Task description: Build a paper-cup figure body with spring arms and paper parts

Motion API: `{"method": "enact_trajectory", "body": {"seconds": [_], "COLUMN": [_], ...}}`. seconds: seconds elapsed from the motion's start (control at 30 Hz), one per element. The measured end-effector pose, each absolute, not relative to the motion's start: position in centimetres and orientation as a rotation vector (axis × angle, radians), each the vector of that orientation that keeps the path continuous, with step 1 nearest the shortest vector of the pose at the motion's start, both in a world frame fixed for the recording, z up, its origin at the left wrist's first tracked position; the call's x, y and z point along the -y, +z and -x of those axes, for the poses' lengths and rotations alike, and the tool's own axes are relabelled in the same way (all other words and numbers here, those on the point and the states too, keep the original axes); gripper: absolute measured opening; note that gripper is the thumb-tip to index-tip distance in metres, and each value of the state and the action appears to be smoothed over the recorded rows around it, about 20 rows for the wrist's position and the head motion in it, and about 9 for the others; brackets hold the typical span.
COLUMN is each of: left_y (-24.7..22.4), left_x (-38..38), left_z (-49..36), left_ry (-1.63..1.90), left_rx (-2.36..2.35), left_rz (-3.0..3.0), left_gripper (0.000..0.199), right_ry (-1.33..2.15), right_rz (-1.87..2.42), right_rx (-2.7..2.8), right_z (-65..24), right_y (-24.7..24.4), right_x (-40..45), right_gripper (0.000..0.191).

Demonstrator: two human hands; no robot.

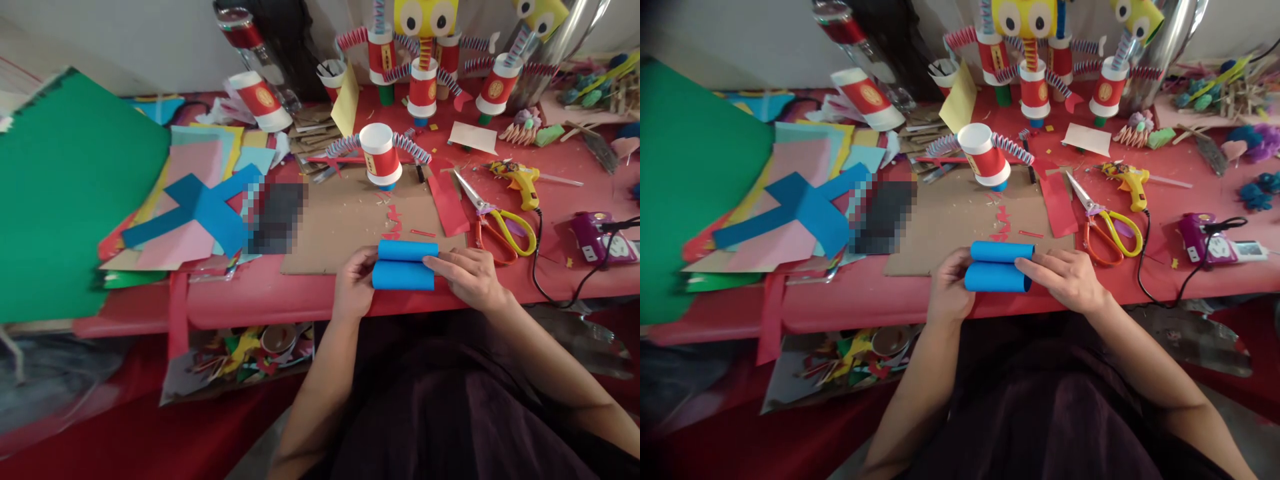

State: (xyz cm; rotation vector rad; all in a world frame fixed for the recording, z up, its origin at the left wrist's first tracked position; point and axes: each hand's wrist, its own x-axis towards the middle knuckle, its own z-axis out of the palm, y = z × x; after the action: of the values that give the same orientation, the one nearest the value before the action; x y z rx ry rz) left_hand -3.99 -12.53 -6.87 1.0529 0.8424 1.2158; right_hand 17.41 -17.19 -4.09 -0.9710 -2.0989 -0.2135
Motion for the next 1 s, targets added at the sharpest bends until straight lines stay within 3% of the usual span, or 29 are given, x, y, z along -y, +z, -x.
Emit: {"method": "enact_trajectory", "body": {"seconds": [0.23,0.37,0.6,1.0], "left_y": [-7.7,-7.4,-6.8,-7.2], "left_x": [12.7,12.8,12.9,13.2], "left_z": [4.6,4.4,4.2,4.9], "left_ry": [1.220,1.289,1.383,1.394], "left_rx": [-0.911,-0.946,-1.030,-1.035], "left_rz": [-1.026,-1.016,-1.029,-1.099], "left_gripper": [0.015,0.018,0.022,0.012], "right_ry": [-0.159,0.097,0.648,0.330], "right_rz": [0.961,1.066,1.158,1.078], "right_rx": [2.079,1.849,1.523,1.605], "right_z": [-16.9,-16.2,-15.0,-14.3], "right_y": [-4.3,-3.8,-1.6,-2.7], "right_x": [17.4,18.1,19.3,18.7], "right_gripper": [0.031,0.037,0.021,0.022]}}
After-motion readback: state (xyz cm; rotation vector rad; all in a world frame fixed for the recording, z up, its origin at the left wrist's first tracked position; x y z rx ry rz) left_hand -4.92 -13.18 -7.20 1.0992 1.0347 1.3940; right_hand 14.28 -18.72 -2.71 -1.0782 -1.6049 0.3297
